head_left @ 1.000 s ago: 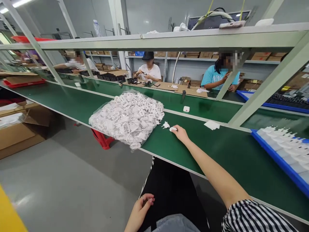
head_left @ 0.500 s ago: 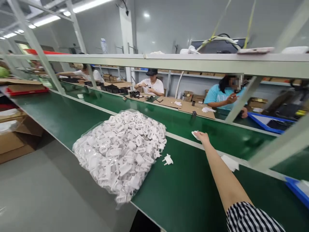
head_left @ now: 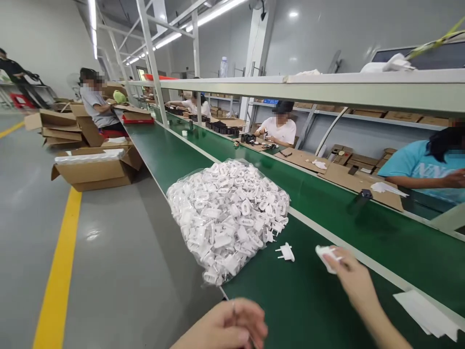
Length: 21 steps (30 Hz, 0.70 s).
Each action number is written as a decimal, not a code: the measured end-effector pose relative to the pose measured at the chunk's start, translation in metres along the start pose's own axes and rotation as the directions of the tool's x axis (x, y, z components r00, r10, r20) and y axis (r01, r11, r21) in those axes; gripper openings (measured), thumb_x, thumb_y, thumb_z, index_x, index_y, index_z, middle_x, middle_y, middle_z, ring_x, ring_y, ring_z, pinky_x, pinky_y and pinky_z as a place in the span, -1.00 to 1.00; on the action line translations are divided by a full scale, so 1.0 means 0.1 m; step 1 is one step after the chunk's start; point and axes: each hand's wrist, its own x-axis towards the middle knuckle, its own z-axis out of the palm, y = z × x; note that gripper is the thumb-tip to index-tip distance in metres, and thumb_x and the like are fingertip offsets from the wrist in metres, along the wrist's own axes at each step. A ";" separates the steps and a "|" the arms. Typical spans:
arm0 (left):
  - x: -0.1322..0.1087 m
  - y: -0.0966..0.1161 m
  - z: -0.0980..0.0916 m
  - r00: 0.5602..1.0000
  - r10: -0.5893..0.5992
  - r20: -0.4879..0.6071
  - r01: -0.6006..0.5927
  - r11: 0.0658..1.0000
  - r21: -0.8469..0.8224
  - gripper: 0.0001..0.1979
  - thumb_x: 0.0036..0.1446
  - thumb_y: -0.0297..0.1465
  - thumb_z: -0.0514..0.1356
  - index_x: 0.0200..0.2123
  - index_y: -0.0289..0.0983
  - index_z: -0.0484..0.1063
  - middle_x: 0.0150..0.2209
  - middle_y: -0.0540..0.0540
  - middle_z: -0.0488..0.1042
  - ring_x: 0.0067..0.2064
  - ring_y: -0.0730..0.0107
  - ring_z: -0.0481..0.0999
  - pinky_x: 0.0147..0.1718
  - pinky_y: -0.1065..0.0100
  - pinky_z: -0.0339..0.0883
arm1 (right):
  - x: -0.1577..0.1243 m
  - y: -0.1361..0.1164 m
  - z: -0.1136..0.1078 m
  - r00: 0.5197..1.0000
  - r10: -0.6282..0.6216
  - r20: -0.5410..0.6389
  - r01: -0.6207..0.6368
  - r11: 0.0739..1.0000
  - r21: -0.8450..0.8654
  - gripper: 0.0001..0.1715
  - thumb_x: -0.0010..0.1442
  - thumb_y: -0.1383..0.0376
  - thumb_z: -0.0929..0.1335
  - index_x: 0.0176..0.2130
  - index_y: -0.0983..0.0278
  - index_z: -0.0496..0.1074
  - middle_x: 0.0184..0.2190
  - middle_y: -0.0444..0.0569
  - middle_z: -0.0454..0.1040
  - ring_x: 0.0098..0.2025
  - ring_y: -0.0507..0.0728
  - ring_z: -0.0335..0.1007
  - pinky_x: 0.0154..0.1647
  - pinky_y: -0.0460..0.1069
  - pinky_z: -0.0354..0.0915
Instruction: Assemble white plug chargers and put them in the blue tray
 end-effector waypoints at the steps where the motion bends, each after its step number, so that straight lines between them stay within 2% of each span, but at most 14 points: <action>1: 0.04 0.09 0.04 0.992 0.113 -0.060 -0.108 0.991 0.081 -0.55 -0.06 -0.17 0.04 -0.10 -0.26 0.20 -0.14 -0.21 0.26 -0.15 0.27 0.30 -0.22 0.29 0.19 | -0.24 -0.11 0.05 0.973 -0.229 0.039 0.229 0.973 0.003 -0.73 -0.18 0.12 0.29 -0.60 0.28 0.37 -0.43 0.02 0.35 -0.35 0.17 0.26 -0.51 -0.05 0.23; 2: 0.06 0.18 0.07 0.951 0.266 -0.156 -0.223 0.943 0.247 -0.56 -0.05 -0.21 0.04 -0.07 -0.22 0.16 -0.08 -0.19 0.19 -0.08 0.26 0.23 -0.16 0.27 0.15 | -0.45 -0.21 0.09 0.893 -0.443 0.080 0.445 0.896 0.000 -0.80 -0.14 0.16 0.30 -0.58 0.24 0.39 -0.45 -0.01 0.35 -0.29 0.17 0.24 -0.42 -0.04 0.24; 3: 0.07 0.29 0.06 0.848 0.455 -0.271 -0.298 0.833 0.466 -0.58 -0.04 -0.26 0.05 -0.06 -0.17 0.14 -0.03 -0.15 0.14 -0.01 0.27 0.15 -0.10 0.25 0.09 | -0.63 -0.29 0.12 0.804 -0.586 0.104 0.590 0.808 -0.006 -0.85 -0.13 0.21 0.31 -0.49 0.21 0.41 -0.44 -0.03 0.35 -0.25 0.16 0.21 -0.36 -0.03 0.25; 4: 0.06 0.42 0.02 0.681 0.652 -0.332 -0.305 0.665 0.681 -0.60 -0.04 -0.29 0.05 -0.06 -0.13 0.14 -0.01 -0.10 0.10 0.03 0.27 0.07 -0.04 0.22 0.01 | -0.77 -0.35 0.14 0.720 -0.682 0.126 0.688 0.726 -0.003 -0.87 -0.12 0.25 0.32 -0.45 0.19 0.42 -0.44 -0.04 0.34 -0.21 0.16 0.19 -0.32 -0.03 0.24; 5: 0.05 0.56 -0.06 0.473 0.813 -0.340 -0.235 0.488 0.840 -0.62 -0.03 -0.32 0.05 -0.08 -0.09 0.14 0.01 -0.07 0.07 0.06 0.28 0.02 -0.01 0.19 -0.07 | -0.87 -0.38 0.15 0.663 -0.734 0.146 0.742 0.670 -0.001 -0.84 -0.12 0.28 0.33 -0.40 0.18 0.41 -0.43 -0.04 0.34 -0.18 0.15 0.16 -0.29 -0.03 0.24; 6: 0.03 0.71 -0.17 0.322 0.891 -0.320 -0.140 0.379 0.915 -0.62 -0.01 -0.33 0.02 -0.05 -0.08 0.10 0.01 -0.05 0.06 0.07 0.28 -0.01 0.00 0.18 -0.09 | -0.93 -0.38 0.17 0.638 -0.753 0.160 0.763 0.647 0.001 -0.82 -0.11 0.30 0.33 -0.38 0.19 0.40 -0.42 -0.04 0.33 -0.17 0.15 0.15 -0.29 -0.03 0.25; 7: 0.03 0.87 -0.32 0.283 0.910 -0.303 -0.045 0.328 0.944 -0.61 0.02 -0.30 -0.03 -0.03 -0.10 0.08 0.02 -0.07 0.05 0.07 0.27 -0.02 0.01 0.15 -0.12 | -0.96 -0.36 0.18 0.642 -0.747 0.173 0.758 0.652 0.002 -0.83 -0.10 0.30 0.33 -0.38 0.20 0.40 -0.42 -0.03 0.33 -0.16 0.15 0.14 -0.31 -0.04 0.26; 9: 0.10 1.13 -0.65 0.306 0.865 -0.398 0.269 0.322 0.908 -0.55 -0.03 -0.18 -0.02 -0.04 -0.15 0.12 0.03 -0.12 0.02 0.09 0.12 -0.10 -0.02 0.04 -0.17 | -0.97 -0.29 0.22 0.700 -0.691 0.182 0.703 0.711 -0.005 -0.89 -0.07 0.28 0.31 -0.42 0.21 0.39 -0.43 -0.03 0.33 -0.20 0.13 0.17 -0.36 -0.07 0.27; 11: 0.28 1.27 -0.97 0.435 0.725 -0.534 0.499 0.300 0.813 -0.48 -0.11 -0.08 0.01 -0.06 -0.17 0.16 0.02 -0.18 0.04 0.07 -0.05 -0.12 -0.11 -0.08 -0.13 | -0.94 -0.20 0.25 0.768 -0.616 0.172 0.627 0.779 -0.010 -0.89 -0.04 0.26 0.28 -0.46 0.20 0.39 -0.45 -0.04 0.33 -0.23 0.12 0.20 -0.39 -0.08 0.28; 12: 0.39 1.28 -1.10 0.514 0.632 -0.580 0.562 0.263 0.784 -0.45 -0.15 -0.06 0.03 -0.07 -0.16 0.18 0.01 -0.20 0.04 0.04 -0.09 -0.08 -0.15 -0.11 -0.10 | -0.94 -0.16 0.27 0.795 -0.582 0.170 0.592 0.806 -0.005 -0.88 -0.03 0.24 0.28 -0.47 0.20 0.39 -0.45 -0.04 0.33 -0.24 0.12 0.21 -0.40 -0.08 0.28; 13: 0.49 1.27 -1.21 0.560 0.566 -0.605 0.603 0.222 0.766 -0.44 -0.17 -0.04 0.03 -0.09 -0.17 0.20 0.01 -0.22 0.04 0.02 -0.10 -0.04 -0.18 -0.11 -0.07 | -0.93 -0.13 0.29 0.813 -0.557 0.169 0.564 0.825 0.002 -0.87 -0.03 0.23 0.27 -0.47 0.19 0.40 -0.44 -0.05 0.34 -0.24 0.12 0.21 -0.41 -0.08 0.28; 16: 0.68 1.16 -1.38 0.569 0.538 -0.621 0.651 0.167 0.741 -0.52 -0.17 -0.01 0.00 -0.24 -0.19 0.32 -0.05 -0.19 0.10 -0.05 -0.01 0.08 -0.20 0.01 0.01 | -0.94 -0.07 0.32 0.832 -0.523 0.186 0.528 0.849 0.025 -0.86 -0.04 0.21 0.28 -0.46 0.18 0.41 -0.42 -0.04 0.34 -0.22 0.13 0.22 -0.42 -0.09 0.29; 19: 0.69 1.09 -1.43 0.535 0.587 -0.608 0.622 0.215 0.753 -0.62 -0.06 -0.10 -0.06 -0.45 -0.28 0.33 -0.21 -0.15 0.20 -0.23 0.26 0.24 -0.32 0.29 0.12 | -0.94 -0.06 0.33 0.827 -0.523 0.206 0.530 0.847 0.023 -0.84 -0.04 0.20 0.27 -0.46 0.17 0.42 -0.42 -0.04 0.35 -0.22 0.14 0.22 -0.43 -0.09 0.29; 21: 0.65 1.07 -1.47 0.508 0.617 -0.601 0.586 0.263 0.766 -0.68 -0.01 -0.21 -0.10 -0.59 -0.31 0.23 -0.36 -0.09 0.23 -0.41 0.44 0.24 -0.48 0.43 0.08 | -0.93 -0.06 0.32 0.819 -0.531 0.218 0.542 0.841 0.011 -0.83 -0.04 0.18 0.27 -0.46 0.16 0.42 -0.42 -0.05 0.35 -0.23 0.14 0.23 -0.43 -0.08 0.30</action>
